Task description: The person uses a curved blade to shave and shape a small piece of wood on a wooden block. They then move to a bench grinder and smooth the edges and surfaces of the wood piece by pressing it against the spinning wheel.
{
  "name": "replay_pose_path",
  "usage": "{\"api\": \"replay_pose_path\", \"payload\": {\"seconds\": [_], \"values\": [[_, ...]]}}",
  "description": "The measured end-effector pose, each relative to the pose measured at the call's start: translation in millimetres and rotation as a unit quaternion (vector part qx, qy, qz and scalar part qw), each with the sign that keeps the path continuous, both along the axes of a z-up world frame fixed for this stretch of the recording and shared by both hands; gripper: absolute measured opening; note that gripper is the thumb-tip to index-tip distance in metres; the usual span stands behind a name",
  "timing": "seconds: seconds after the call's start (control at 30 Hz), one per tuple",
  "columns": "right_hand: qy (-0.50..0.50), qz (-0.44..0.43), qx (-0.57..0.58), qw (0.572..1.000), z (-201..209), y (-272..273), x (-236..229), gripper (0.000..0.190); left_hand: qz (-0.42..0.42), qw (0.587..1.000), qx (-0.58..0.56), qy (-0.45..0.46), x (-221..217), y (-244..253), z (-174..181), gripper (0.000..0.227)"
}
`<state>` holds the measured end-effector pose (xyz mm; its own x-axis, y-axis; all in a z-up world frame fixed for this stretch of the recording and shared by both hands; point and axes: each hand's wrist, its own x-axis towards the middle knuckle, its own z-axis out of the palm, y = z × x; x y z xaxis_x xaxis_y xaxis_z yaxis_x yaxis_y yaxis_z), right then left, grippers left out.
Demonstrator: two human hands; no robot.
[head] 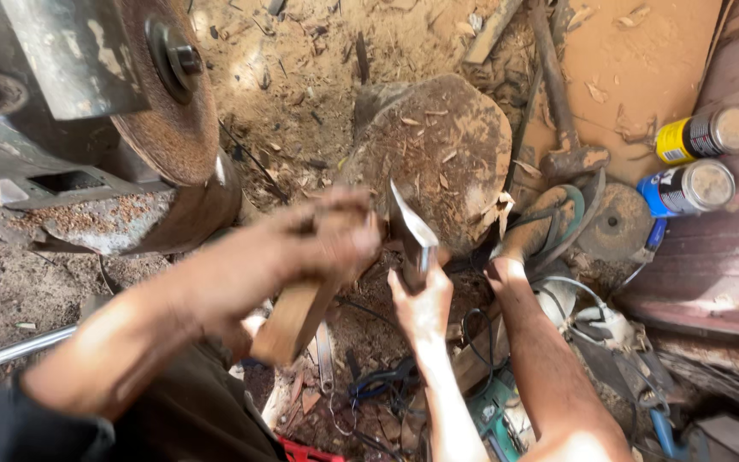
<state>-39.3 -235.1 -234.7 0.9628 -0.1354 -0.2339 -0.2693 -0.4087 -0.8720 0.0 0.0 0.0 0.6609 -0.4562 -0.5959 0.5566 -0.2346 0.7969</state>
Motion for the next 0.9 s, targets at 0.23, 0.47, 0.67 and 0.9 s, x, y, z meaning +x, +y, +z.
{"api": "replay_pose_path", "payload": {"seconds": [0.23, 0.47, 0.67, 0.9], "values": [[-0.001, -0.025, 0.004, 1.000, 26, -1, 36, 0.028, -0.118, 0.928, -0.029, -0.352, 43, -37, 30, 0.108], [-0.011, -0.029, 0.004, 1.000, 50, 3, 37, 0.022, 0.143, 0.808, 0.050, -0.569, 81, -87, -19, 0.061], [-0.034, -0.165, 0.222, 0.961, 113, -5, -14, 0.021, 0.376, 0.761, -0.033, -0.528, 81, -79, -73, 0.052], [-0.297, -0.044, 0.109, 0.948, 130, 14, -25, 0.011, 0.428, 0.709, -0.006, -0.561, 85, -84, -80, 0.032]]}}
